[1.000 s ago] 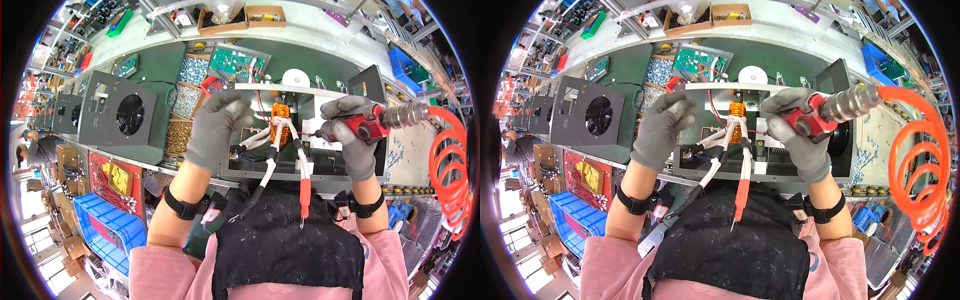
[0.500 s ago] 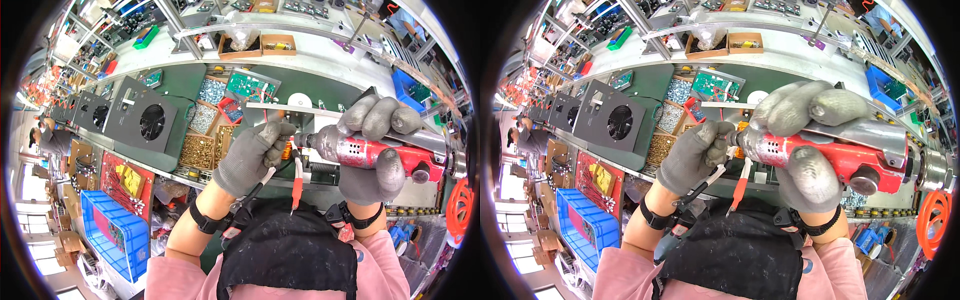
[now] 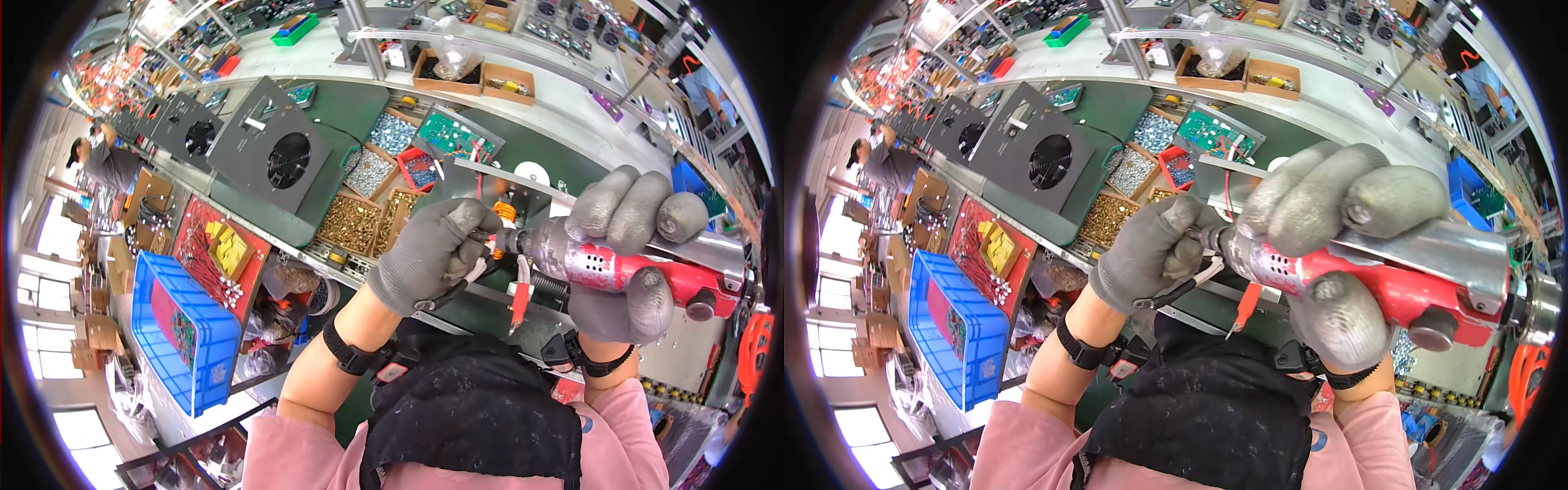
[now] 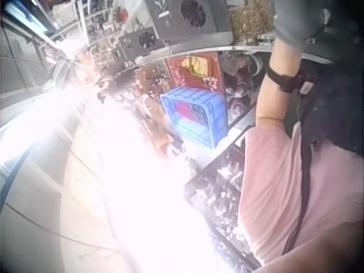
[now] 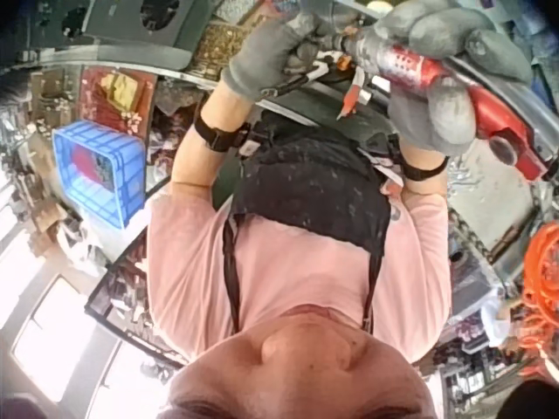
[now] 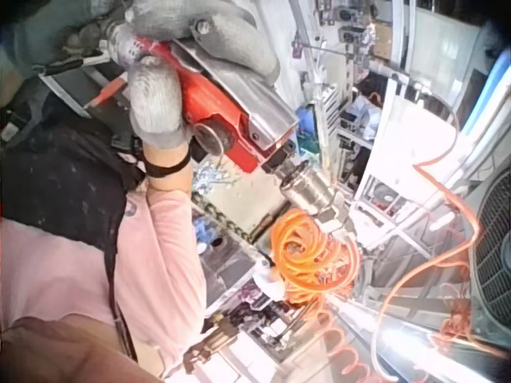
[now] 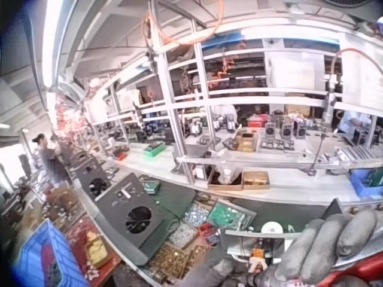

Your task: Assembling electronic and mechanical components into an inverter housing using power and manual tools.

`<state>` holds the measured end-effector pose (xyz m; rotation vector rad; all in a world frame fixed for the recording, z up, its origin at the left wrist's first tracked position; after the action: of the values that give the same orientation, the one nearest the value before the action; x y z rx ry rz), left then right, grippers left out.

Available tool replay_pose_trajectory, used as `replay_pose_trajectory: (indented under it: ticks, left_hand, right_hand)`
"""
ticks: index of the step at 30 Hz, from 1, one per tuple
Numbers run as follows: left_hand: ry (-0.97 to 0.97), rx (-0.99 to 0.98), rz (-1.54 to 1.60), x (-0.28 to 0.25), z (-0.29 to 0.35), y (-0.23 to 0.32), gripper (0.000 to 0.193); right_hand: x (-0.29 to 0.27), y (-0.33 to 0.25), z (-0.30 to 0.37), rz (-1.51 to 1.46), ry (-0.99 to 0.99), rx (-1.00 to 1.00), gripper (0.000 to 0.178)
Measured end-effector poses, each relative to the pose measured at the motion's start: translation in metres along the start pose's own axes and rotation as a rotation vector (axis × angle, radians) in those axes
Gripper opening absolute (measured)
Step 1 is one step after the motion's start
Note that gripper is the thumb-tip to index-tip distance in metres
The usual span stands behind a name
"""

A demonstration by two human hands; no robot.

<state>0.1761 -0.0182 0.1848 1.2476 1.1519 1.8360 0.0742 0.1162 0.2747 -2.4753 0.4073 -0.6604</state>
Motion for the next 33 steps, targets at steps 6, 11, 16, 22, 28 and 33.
replay_pose_trajectory:
  ticks: [6, 11, 16, 22, 28, 33]
  left_hand:
    - [0.167, -0.248, -0.055, -0.005, 0.02, 0.02, 0.048]
    - [0.221, -0.22, 0.047, -0.024, 0.041, 0.02, 0.045]
    - [0.073, -0.221, 0.082, -0.07, 0.075, 0.025, 0.044]
    - [-0.062, 0.013, -0.077, -0.186, 0.156, 0.039, 0.053]
    - [0.312, -0.05, -0.024, -0.347, 0.278, 0.06, 0.05]
    - [0.932, -0.217, -0.409, -0.533, 0.427, 0.078, 0.03]
  right_hand:
    - [0.017, 0.01, -0.005, 0.069, -0.227, -0.102, 0.032]
    - [0.05, 0.018, 0.002, 0.108, -0.264, -0.101, 0.03]
    - [0.105, 0.035, 0.016, -0.02, -0.263, -0.063, 0.026]
    - [0.218, 0.076, 0.052, -0.118, -0.151, 0.149, 0.029]
    - [0.279, 0.133, 0.061, -0.361, -0.127, 0.51, 0.041]
    - [0.305, 0.182, 0.047, -0.486, -0.29, 0.466, 0.062]
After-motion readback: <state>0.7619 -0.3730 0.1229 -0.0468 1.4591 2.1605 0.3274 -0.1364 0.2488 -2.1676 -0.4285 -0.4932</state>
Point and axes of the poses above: each hand's wrist, its own z-axis away from the middle knuckle, its own x-axis out of the palm, y = z × x, the point moved 2 cm from there along -z, towards the middle knuckle, and after that the axes turned 6 degrees about y, right-handed, at the moved point
